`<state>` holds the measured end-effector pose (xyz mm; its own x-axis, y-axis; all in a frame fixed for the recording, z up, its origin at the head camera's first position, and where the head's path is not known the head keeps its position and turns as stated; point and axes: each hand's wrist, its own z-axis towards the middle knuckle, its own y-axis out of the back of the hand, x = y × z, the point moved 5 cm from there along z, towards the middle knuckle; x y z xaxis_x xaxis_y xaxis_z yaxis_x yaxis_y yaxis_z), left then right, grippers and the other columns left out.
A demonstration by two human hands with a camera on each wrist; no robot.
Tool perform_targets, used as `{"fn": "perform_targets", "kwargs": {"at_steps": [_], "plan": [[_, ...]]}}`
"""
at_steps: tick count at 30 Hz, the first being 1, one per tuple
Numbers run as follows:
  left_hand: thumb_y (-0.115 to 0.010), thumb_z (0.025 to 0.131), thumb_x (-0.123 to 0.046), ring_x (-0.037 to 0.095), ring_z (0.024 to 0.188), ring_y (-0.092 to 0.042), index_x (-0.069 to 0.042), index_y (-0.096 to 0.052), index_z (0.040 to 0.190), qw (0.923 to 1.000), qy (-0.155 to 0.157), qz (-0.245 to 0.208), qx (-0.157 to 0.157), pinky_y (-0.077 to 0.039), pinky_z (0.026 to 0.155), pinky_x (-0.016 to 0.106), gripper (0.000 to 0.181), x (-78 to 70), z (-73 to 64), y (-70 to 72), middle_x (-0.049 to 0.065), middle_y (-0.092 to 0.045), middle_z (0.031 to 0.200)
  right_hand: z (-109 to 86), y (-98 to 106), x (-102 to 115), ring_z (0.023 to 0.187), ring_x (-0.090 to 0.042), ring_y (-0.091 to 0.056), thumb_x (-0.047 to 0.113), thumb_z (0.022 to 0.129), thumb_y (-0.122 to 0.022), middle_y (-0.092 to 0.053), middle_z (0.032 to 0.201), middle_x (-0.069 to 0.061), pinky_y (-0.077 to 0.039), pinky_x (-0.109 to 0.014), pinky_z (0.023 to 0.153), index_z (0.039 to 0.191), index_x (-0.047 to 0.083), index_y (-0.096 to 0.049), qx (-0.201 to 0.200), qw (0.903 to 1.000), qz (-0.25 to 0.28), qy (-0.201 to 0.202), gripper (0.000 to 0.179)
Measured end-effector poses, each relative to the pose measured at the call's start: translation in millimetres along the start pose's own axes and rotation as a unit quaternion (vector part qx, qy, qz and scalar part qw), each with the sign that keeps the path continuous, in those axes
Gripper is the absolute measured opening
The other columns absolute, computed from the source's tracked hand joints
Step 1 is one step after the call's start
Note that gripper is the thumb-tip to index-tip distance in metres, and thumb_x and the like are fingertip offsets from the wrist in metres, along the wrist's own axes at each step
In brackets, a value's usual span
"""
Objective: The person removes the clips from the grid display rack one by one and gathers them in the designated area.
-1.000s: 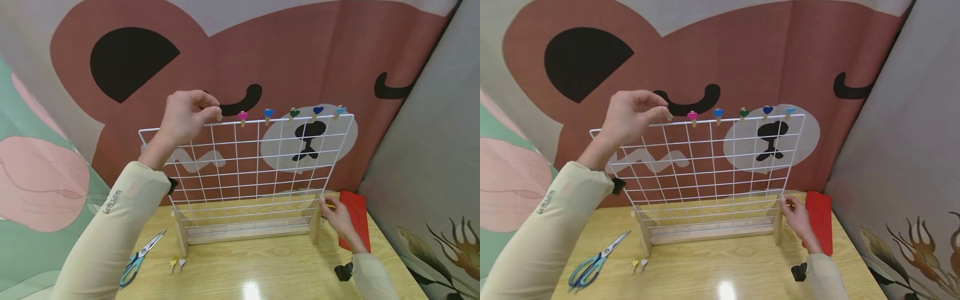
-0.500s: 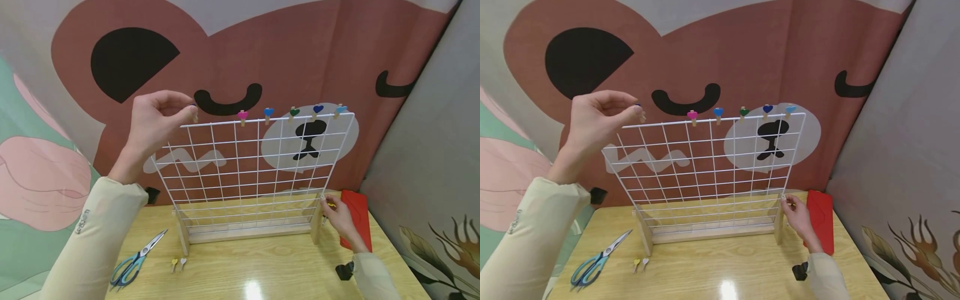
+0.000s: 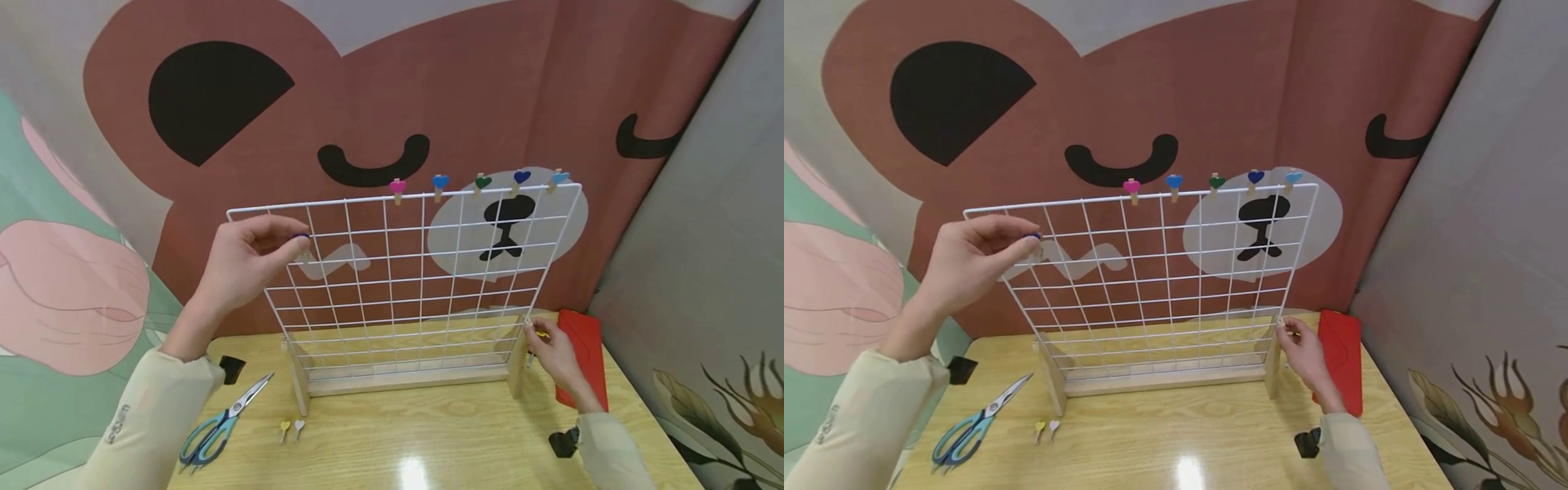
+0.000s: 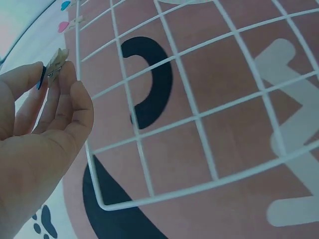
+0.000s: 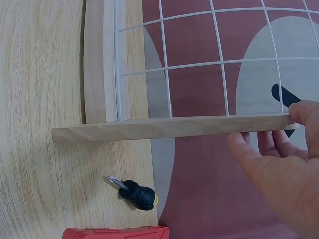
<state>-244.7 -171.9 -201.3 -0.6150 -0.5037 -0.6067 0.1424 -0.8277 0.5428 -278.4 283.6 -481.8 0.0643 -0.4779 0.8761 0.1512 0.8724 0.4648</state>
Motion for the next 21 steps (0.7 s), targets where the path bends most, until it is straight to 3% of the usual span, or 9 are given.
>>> {"fn": "perform_targets", "kwargs": {"at_steps": [4, 11, 18, 21], "plan": [[-0.069, 0.089, -0.009, 0.009, 0.076, -0.067, -0.005, -0.071, 0.104, 0.9993, 0.017, 0.003, 0.034, -0.051, 0.066, 0.017, 0.015, 14.2, -16.5, -4.1, 0.006, -0.070, 0.090, -0.8, 0, 2, 0.103, -0.044, -0.060, 0.026, 0.102, -0.047, -0.051, 0.123, -0.031, -0.052, -0.019, 0.072, 0.130, -0.010, -0.044, 0.004, 1.0000, 0.005, -0.001, 0.045], [-0.069, 0.090, -0.012, 0.015, 0.078, -0.068, -0.009, -0.071, 0.102, 0.9913, 0.062, 0.000, 0.116, -0.054, 0.066, 0.025, 0.013, 51.8, -51.4, -26.9, 0.002, -0.070, 0.093, -0.1, 1, 0, 0.101, -0.042, -0.061, 0.027, 0.102, -0.047, -0.052, 0.121, -0.030, -0.053, -0.021, 0.073, 0.129, -0.009, -0.045, -0.002, 1.0000, -0.003, 0.007, 0.045], [-0.070, 0.088, -0.008, 0.012, 0.074, -0.068, -0.009, -0.071, 0.099, 0.9894, 0.068, -0.019, 0.127, -0.054, 0.065, 0.026, 0.011, 75.4, -75.6, -40.8, 0.000, -0.070, 0.088, 0.9, 0, -3, 0.105, -0.042, -0.059, 0.025, 0.102, -0.048, -0.051, 0.122, -0.030, -0.055, -0.029, 0.077, 0.130, -0.011, -0.044, -0.001, 1.0000, 0.008, 0.004, 0.046], [-0.071, 0.087, -0.007, 0.010, 0.074, -0.068, -0.009, -0.072, 0.097, 0.9879, 0.082, -0.026, 0.129, -0.055, 0.065, 0.026, 0.011, 89.3, -87.1, -46.3, 0.000, -0.070, 0.088, 1.1, 0, -3, 0.105, -0.041, -0.059, 0.026, 0.102, -0.048, -0.052, 0.122, -0.030, -0.054, -0.027, 0.076, 0.129, -0.011, -0.045, -0.004, 1.0000, 0.005, 0.006, 0.046]]}}
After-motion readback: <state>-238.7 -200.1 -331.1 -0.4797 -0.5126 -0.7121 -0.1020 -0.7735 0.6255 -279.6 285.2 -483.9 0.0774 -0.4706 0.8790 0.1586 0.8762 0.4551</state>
